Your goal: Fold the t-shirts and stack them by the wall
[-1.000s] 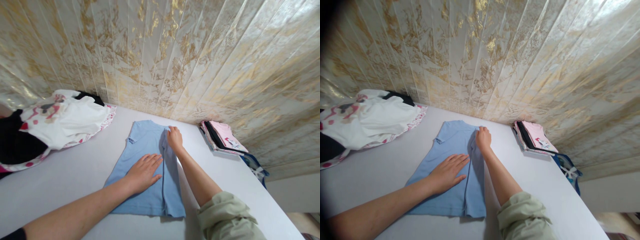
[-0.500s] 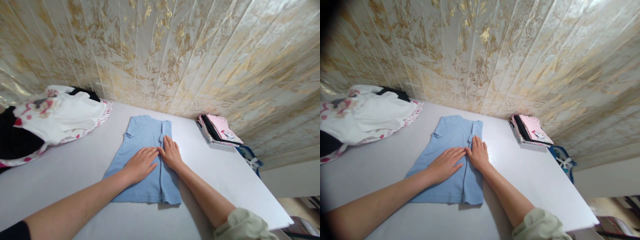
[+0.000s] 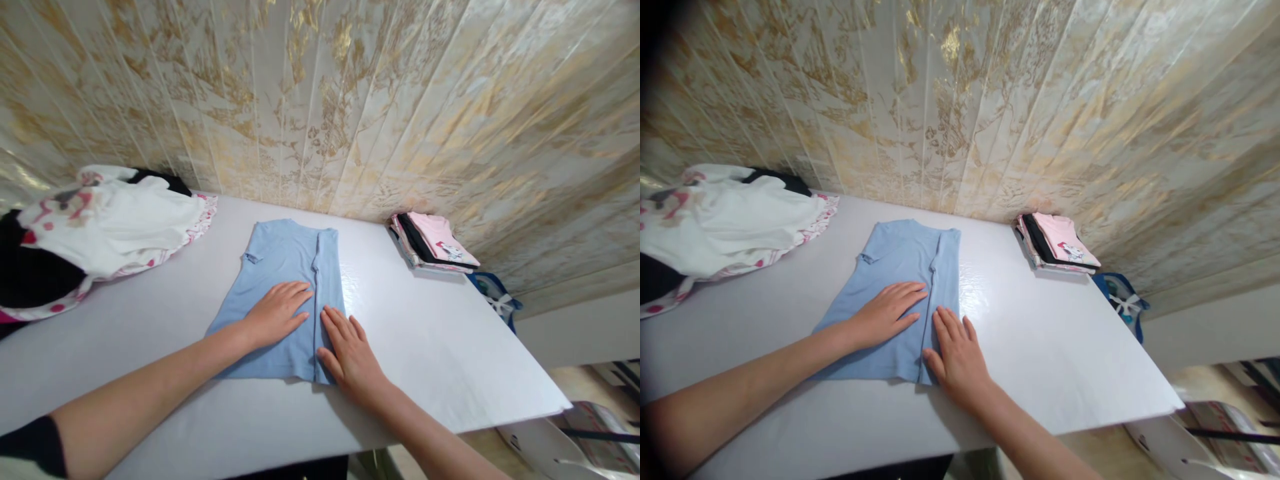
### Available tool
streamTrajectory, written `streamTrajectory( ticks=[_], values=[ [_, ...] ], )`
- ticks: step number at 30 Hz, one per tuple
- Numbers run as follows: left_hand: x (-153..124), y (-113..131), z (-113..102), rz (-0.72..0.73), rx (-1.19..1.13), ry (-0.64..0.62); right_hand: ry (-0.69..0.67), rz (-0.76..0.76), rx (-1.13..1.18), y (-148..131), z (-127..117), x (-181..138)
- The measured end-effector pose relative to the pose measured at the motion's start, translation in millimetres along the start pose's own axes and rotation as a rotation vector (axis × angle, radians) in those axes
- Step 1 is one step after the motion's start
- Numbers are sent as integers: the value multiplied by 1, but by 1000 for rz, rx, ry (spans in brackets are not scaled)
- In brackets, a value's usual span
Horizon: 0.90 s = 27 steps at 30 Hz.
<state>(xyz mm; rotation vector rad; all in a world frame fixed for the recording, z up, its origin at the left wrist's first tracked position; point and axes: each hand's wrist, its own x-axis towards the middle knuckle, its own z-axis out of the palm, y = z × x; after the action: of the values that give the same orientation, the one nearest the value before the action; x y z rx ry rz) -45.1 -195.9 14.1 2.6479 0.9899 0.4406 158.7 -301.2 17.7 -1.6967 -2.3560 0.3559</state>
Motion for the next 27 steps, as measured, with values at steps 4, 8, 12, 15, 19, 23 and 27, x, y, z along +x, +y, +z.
streamTrajectory(
  ticks=[4, 8, 12, 15, 19, 23, 27],
  values=[
    [-27, 27, -16, 101, -159, -123, 46, -52, 259, 6, -21, -6],
    [-55, 51, -17, 138, -177, -188, -31, -189, 285, 1, -30, -26],
    [-60, 60, -7, 100, -50, -132, 21, -171, 237, -3, -19, -35],
    [-56, 60, -2, 110, 11, -87, 130, -77, 328, -1, -12, -31],
    [-52, 58, -4, 63, -104, -63, 178, -6, 437, -3, -14, -25],
    [-50, 54, -4, 16, -241, -54, 158, 23, 450, -7, -18, -25],
    [-50, 52, -1, 7, -267, -50, 108, -38, 400, -8, -20, -33]
  ],
)
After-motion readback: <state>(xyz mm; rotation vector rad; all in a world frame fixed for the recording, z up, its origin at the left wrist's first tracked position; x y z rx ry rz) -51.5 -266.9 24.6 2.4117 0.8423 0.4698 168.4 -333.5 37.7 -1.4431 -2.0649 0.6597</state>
